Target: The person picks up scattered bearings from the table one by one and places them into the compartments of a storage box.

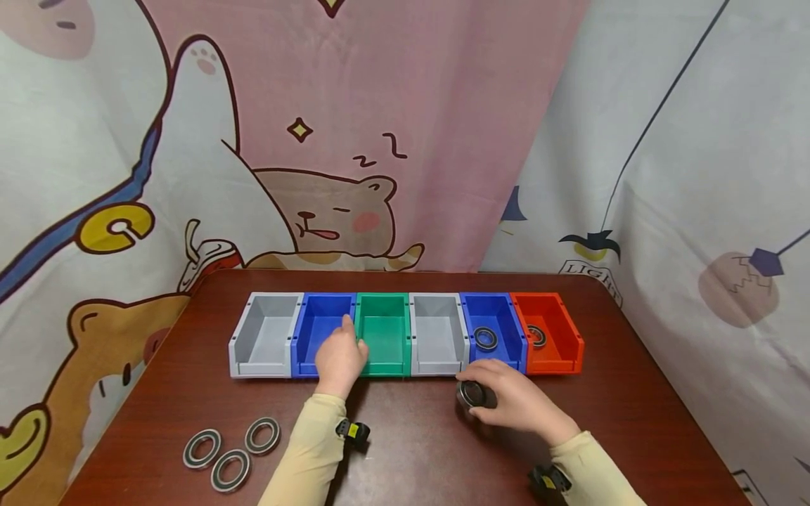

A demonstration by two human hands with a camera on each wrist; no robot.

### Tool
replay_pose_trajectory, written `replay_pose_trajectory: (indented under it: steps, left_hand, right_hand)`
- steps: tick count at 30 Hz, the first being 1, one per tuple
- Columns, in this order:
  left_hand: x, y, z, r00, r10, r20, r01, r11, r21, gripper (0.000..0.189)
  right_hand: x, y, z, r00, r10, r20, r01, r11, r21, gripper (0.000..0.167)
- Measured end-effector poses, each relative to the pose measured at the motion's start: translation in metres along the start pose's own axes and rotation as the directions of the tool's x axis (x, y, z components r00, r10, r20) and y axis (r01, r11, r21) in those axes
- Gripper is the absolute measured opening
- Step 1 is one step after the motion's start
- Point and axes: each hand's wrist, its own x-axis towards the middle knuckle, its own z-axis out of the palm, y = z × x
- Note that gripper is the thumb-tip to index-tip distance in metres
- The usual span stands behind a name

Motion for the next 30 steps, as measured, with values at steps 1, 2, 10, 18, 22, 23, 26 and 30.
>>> replay_pose_trajectory:
  steps: [1, 2, 10, 18, 22, 23, 26, 30]
  left_hand:
    - [0.000, 0.000, 0.000, 1.000, 0.002, -0.001, -0.002, 1.000, -0.001, 0.061]
    - [0.000, 0.000, 0.000, 1.000, 0.003, -0.004, -0.003, 1.000, -0.001, 0.061]
    - [0.000, 0.000, 0.001, 1.000, 0.003, -0.002, -0.003, 1.000, 0.001, 0.061]
    - [0.000, 0.000, 0.002, 1.000, 0.013, -0.027, -0.013, 1.000, 0.001, 0.060]
    - [0.000, 0.000, 0.002, 0.999, 0.021, -0.040, -0.021, 1.000, 0.003, 0.059]
    - [0.000, 0.001, 0.002, 0.999, 0.020, -0.039, -0.020, 1.000, 0.002, 0.059]
    - [0.000, 0.001, 0.001, 0.999, 0.014, -0.030, -0.014, 1.000, 0.002, 0.060]
    - [0.000, 0.001, 0.001, 1.000, 0.005, -0.013, -0.005, 1.000, 0.003, 0.060]
  right_hand:
    - [0.004, -0.001, 0.000, 1.000, -0.007, -0.005, 0.007, 1.000, 0.001, 0.047]
    - [0.009, -0.002, -0.001, 1.000, -0.015, -0.010, 0.015, 1.000, -0.001, 0.047]
    - [0.041, -0.006, -0.009, 0.998, -0.049, -0.042, 0.047, 0.998, -0.048, 0.049]
    - [0.069, -0.004, -0.015, 0.994, -0.067, -0.086, 0.057, 0.992, -0.112, 0.050]
    - [0.083, -0.002, -0.016, 0.994, -0.059, -0.094, 0.046, 0.989, -0.137, 0.048]
    - [0.086, -0.002, -0.016, 0.995, -0.050, -0.092, 0.037, 0.989, -0.141, 0.048]
    - [0.096, 0.001, -0.015, 0.997, -0.023, -0.078, 0.011, 0.988, -0.155, 0.048]
    - [0.107, 0.006, -0.010, 0.998, -0.020, -0.063, 0.008, 0.982, -0.188, 0.046]
